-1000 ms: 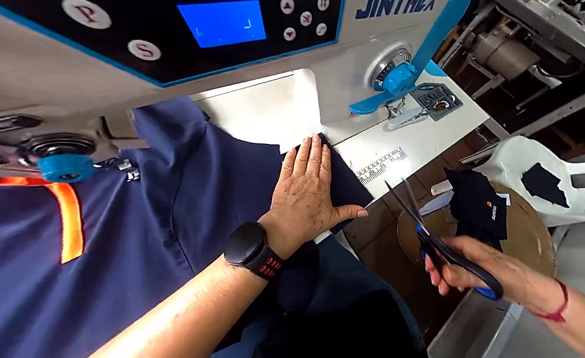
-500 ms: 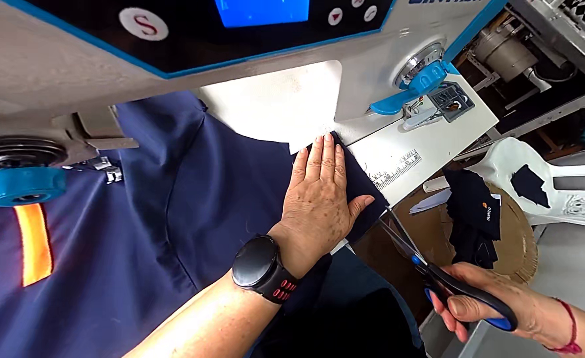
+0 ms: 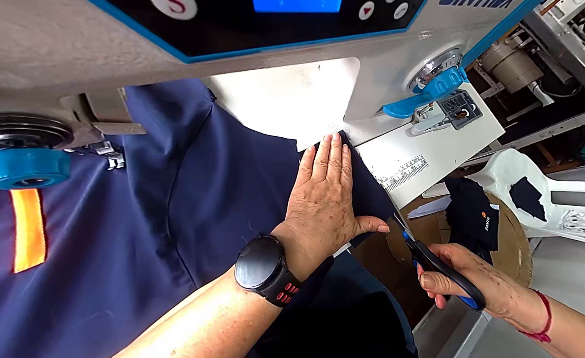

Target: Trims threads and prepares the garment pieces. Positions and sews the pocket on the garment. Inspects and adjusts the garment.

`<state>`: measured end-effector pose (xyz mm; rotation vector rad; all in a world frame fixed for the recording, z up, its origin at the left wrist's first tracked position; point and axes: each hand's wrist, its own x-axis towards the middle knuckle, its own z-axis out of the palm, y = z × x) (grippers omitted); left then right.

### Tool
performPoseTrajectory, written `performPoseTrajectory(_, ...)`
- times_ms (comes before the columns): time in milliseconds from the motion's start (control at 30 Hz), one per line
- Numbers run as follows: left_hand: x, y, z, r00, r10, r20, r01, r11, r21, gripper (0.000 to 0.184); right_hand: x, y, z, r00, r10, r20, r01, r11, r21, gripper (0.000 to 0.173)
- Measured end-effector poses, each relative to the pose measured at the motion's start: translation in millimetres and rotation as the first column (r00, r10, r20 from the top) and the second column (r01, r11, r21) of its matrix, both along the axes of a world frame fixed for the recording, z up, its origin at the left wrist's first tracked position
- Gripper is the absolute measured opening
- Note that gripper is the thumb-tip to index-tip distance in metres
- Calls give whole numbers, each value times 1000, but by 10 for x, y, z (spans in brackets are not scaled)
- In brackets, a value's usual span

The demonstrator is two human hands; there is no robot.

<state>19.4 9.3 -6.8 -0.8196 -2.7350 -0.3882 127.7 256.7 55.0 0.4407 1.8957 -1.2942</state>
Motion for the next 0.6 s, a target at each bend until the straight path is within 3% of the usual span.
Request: performPoseTrajectory(600,12,6,20,999,15,41,-15,1000,13,142,96,-74,57,996,-89,5,88,991,100,47)
